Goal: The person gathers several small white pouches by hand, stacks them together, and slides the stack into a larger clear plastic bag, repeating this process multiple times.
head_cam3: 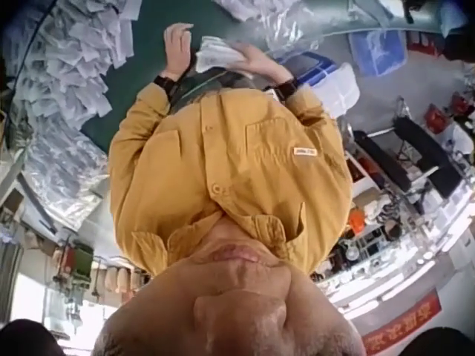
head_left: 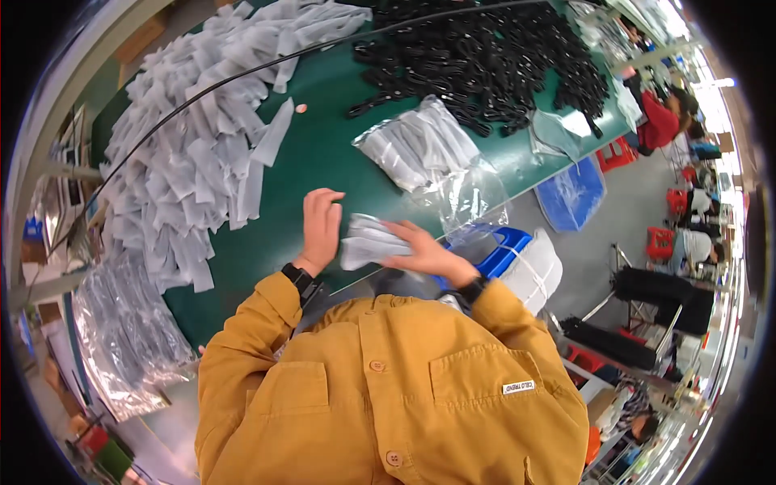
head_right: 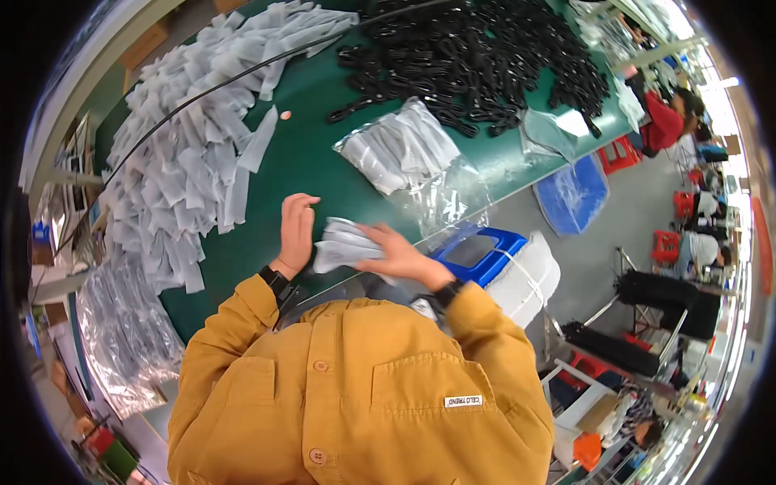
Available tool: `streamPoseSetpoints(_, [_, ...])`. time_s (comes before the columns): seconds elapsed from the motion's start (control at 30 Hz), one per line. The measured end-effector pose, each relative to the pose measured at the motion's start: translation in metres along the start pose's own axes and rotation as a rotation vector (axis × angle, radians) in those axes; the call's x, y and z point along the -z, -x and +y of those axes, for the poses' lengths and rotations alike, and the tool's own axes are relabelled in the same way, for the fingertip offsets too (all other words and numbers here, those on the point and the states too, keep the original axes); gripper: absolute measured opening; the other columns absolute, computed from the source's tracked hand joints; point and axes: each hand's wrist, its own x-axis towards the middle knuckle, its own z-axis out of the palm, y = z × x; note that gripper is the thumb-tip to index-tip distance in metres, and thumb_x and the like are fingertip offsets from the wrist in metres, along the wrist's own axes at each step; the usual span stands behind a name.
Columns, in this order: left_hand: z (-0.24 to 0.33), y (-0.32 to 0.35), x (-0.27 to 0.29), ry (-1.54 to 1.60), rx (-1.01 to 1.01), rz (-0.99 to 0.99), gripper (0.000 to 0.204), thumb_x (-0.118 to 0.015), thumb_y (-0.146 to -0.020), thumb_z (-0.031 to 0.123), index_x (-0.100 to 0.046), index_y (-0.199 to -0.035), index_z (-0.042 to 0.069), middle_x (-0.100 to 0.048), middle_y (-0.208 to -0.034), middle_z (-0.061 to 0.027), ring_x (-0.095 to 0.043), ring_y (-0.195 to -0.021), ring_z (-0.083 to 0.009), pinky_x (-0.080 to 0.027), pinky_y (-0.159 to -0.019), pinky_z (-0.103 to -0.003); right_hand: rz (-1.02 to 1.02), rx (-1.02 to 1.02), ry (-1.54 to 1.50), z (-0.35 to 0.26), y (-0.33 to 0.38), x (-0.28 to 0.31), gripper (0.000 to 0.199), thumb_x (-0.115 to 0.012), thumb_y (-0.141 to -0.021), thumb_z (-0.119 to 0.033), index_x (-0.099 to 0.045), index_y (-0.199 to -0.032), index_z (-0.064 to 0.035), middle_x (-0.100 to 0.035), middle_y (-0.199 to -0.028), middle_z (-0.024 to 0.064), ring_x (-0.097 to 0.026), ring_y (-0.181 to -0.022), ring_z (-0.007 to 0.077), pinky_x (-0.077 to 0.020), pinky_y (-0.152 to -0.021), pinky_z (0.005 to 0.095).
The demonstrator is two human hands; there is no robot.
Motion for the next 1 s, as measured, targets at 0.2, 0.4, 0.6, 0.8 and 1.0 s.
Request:
streamPoseSetpoints(0.2, [0.104,-0.029,-0.088,-0.09,-0.405,-0.218,0.052,-0.074,-0.077,0.035,-0.054,-0.112,0.002,-0.049,-0.107,-0.0172,-0.046,-0.103,-0.0381,-0.038,-0.092,-0.046,0.311,-0.348,-0.714,0.008,0.188,0.085,0.077,-0.076,-0.076,-0.038,-0.048,-0.135,0.0033,-0.062,-0.108,0.0066,-0.058,-0.095,0.0129,-0.045,-0.084,0.0251])
streamPoseSetpoints(0.4, [0.085,-0.041,-0.152,-0.295,-0.502,-0.489,0.027,-0.069,-0.084,0.019,-0.053,-0.098,0.002,-0.052,-0.088,-0.0113,-0.054,-0.086,-0.0271,-0.042,-0.081,-0.042,0.53,-0.426,-0.734,0.045,0.202,0.074,0.077,-0.074,-0.077,-0.04,-0.049,-0.134,0.0031,-0.062,-0.105,0.0047,-0.056,-0.091,0.0118,-0.044,-0.08,0.0242])
streamPoseSetpoints(0.6, [0.108,-0.052,-0.121,0.138,-0.203,-0.32,0.011,-0.062,-0.086,0.003,-0.052,-0.09,0.002,-0.05,-0.078,-0.0088,-0.053,-0.071,-0.0234,-0.044,-0.068,-0.034,0.33,-0.175,-0.717,0.052,0.108,0.087,0.071,-0.072,-0.08,-0.036,-0.049,-0.134,0.003,-0.062,-0.101,0.0042,-0.055,-0.087,0.0113,-0.0437,-0.077,0.024])
streamPoseSetpoints(0.8, [0.116,-0.052,-0.095,0.246,-0.145,-0.132,0.007,-0.059,-0.087,-0.001,-0.052,-0.088,0.001,-0.051,-0.079,-0.0091,-0.051,-0.069,-0.0218,-0.044,-0.065,-0.03,0.414,-0.204,-0.463,0.061,0.043,0.093,0.066,-0.072,-0.082,-0.033,-0.049,-0.133,0.0027,-0.063,-0.104,0.0066,-0.058,-0.086,0.0126,-0.0457,-0.077,0.0262])
streamPoseSetpoints(1.0, [0.111,-0.034,-0.084,0.259,-0.091,-0.184,0.007,-0.06,-0.087,0.0,-0.052,-0.086,0.001,-0.051,-0.079,-0.0095,-0.051,-0.068,-0.0228,-0.044,-0.064,-0.03,0.369,-0.259,-1.249,0.025,0.043,0.071,0.053,-0.071,-0.085,-0.029,-0.054,-0.127,-0.0008,-0.065,-0.107,0.007,-0.063,-0.093,0.0177,-0.0505,-0.08,0.0325])
